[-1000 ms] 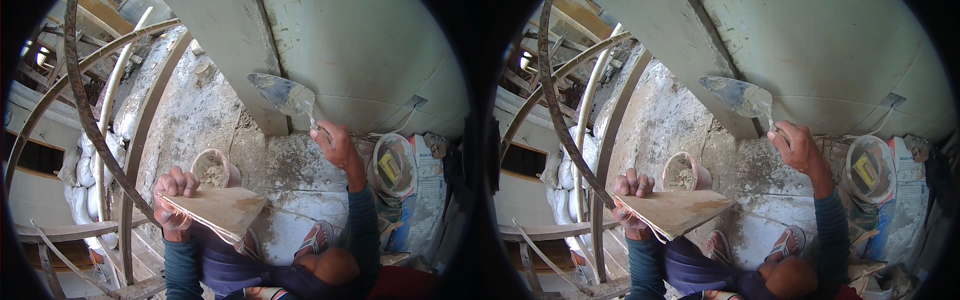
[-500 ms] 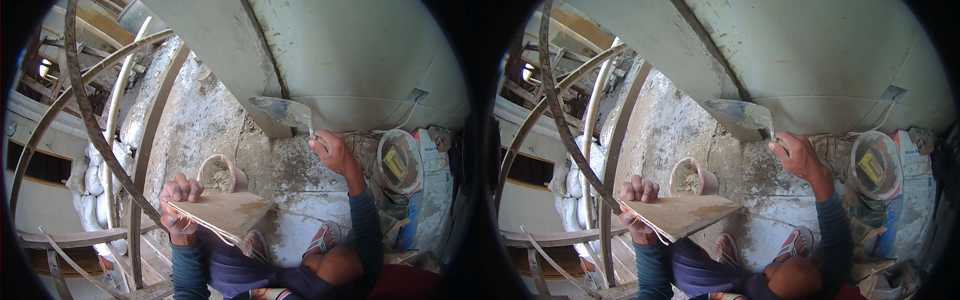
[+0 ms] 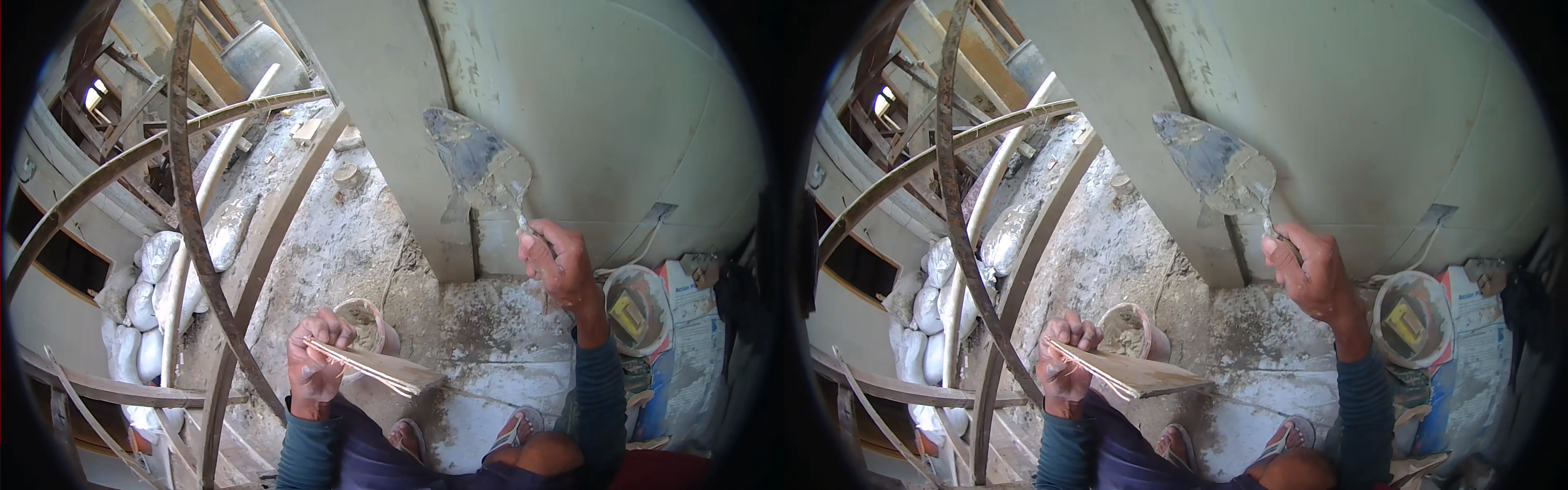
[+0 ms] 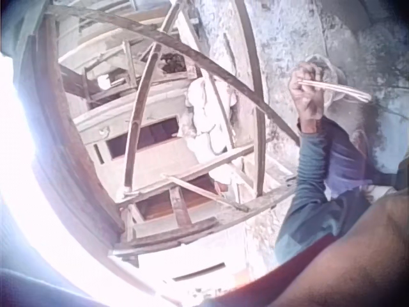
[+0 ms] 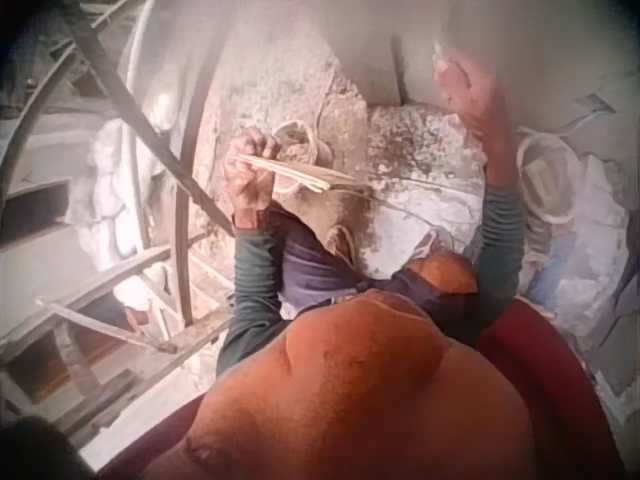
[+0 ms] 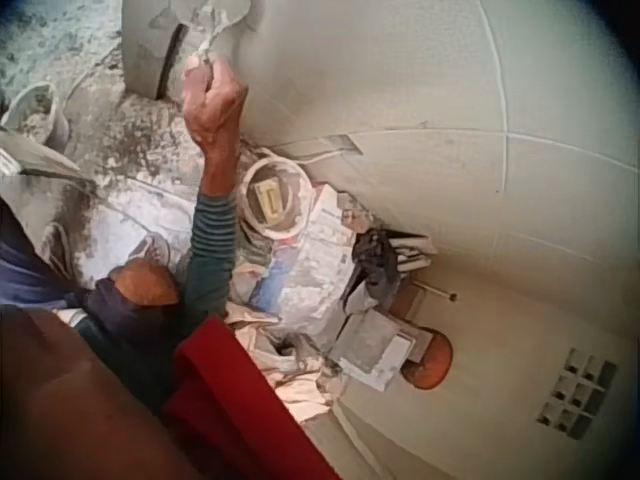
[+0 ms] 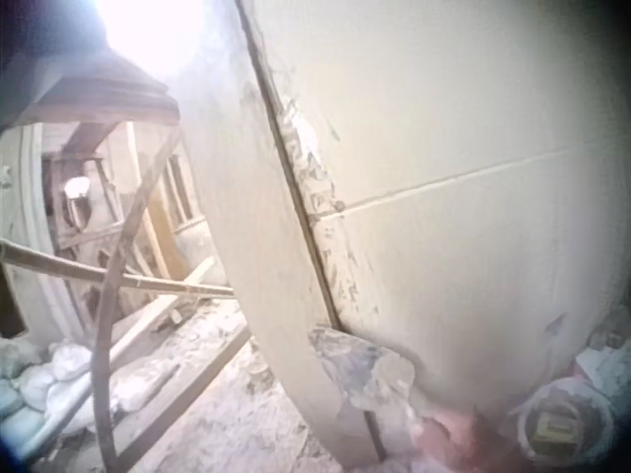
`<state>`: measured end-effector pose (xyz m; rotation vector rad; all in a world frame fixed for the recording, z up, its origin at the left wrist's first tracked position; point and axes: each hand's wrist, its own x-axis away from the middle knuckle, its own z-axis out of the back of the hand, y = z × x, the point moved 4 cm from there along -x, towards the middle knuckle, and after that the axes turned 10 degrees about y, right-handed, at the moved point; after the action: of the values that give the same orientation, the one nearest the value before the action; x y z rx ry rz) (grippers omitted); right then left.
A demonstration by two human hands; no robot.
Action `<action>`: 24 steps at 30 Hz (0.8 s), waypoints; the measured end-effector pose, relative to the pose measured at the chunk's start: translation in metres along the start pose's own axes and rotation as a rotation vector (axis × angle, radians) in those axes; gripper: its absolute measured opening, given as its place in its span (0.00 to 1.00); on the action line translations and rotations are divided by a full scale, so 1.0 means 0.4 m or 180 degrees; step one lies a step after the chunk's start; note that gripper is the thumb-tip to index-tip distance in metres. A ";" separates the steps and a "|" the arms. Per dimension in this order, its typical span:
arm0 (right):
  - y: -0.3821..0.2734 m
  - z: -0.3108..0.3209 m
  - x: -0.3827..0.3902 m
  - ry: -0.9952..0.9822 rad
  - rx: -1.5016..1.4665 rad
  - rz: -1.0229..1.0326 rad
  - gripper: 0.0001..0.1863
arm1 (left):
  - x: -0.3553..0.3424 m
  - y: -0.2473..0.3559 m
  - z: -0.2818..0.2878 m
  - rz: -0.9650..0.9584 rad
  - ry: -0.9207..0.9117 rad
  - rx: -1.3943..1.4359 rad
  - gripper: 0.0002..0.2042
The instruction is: The person applies mortar to a wall corner using a trowel while holding a board in place. They scoop mortar from a bucket and spread it along the edge of the board.
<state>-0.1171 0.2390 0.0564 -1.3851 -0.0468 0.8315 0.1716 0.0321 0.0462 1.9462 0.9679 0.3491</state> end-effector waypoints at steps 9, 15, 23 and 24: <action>-0.079 0.001 -0.107 0.0242 0.0925 0.1018 0.16 | 0.000 0.002 -0.005 0.0141 -0.0063 0.0061 0.19; -0.178 -0.002 -0.153 0.0305 0.0821 0.0757 0.17 | -0.004 0.003 -0.004 0.0130 -0.0119 0.0135 0.20; -0.175 0.039 -0.138 -0.0399 0.1740 0.0999 0.17 | 0.005 0.003 0.008 0.0168 -0.0386 0.0279 0.15; -0.181 0.043 -0.131 -0.0563 0.1894 0.1306 0.17 | 0.003 0.002 0.006 0.0131 -0.0421 0.0243 0.15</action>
<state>-0.1281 0.2285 0.1463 -0.7621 0.3350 1.1912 0.1743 0.0312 0.0453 2.0333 0.8677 0.2065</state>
